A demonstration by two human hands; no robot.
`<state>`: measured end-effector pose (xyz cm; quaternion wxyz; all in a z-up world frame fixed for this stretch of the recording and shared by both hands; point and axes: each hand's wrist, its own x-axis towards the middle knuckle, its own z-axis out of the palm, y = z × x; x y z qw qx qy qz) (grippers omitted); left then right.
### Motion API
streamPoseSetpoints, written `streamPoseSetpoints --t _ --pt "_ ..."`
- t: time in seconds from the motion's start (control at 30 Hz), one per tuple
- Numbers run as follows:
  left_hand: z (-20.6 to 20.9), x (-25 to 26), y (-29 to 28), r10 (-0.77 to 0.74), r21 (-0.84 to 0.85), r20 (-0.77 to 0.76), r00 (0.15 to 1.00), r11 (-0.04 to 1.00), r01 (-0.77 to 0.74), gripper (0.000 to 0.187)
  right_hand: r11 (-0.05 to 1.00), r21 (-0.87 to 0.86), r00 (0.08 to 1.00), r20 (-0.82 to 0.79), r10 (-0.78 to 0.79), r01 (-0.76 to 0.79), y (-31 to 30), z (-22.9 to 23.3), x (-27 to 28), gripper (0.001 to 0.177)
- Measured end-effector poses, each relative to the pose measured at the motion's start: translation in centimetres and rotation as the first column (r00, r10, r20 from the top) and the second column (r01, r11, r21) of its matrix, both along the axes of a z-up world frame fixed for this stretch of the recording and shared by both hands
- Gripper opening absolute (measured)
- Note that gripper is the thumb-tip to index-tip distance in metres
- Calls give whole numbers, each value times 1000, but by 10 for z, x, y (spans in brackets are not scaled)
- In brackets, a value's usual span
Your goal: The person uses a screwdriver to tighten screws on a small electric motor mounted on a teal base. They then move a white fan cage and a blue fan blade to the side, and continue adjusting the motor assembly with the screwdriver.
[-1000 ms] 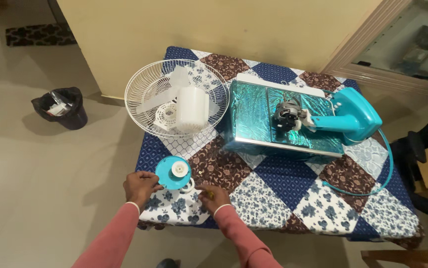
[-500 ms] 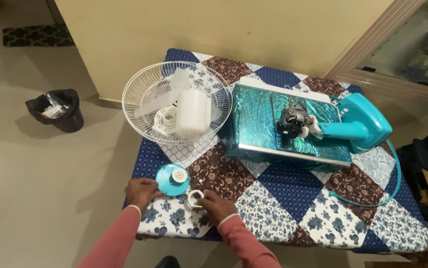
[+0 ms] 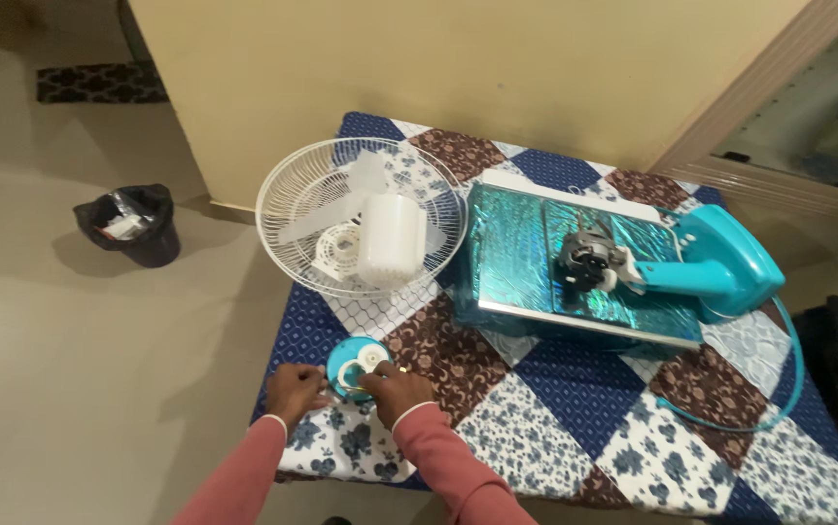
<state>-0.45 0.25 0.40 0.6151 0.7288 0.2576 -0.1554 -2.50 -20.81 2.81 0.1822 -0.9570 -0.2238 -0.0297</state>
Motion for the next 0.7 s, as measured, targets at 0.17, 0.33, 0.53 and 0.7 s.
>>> streamPoseSetpoints --t 0.17,0.33,0.53,0.7 --pt "-6 -1 6 -77 2 -8 997 997 77 32 999 36 999 30 -39 38 12 -2 3 45" --pt "-17 5 12 -83 -45 -1 997 995 83 22 876 -23 867 -132 -480 481 -18 -1 19 15" --pt "-15 7 7 -98 95 86 991 991 90 21 895 126 893 -211 -398 429 -74 -6 19 22" --pt "-3 1 -2 -138 221 167 976 970 100 25 945 134 950 -140 -279 297 -59 -14 3 45"
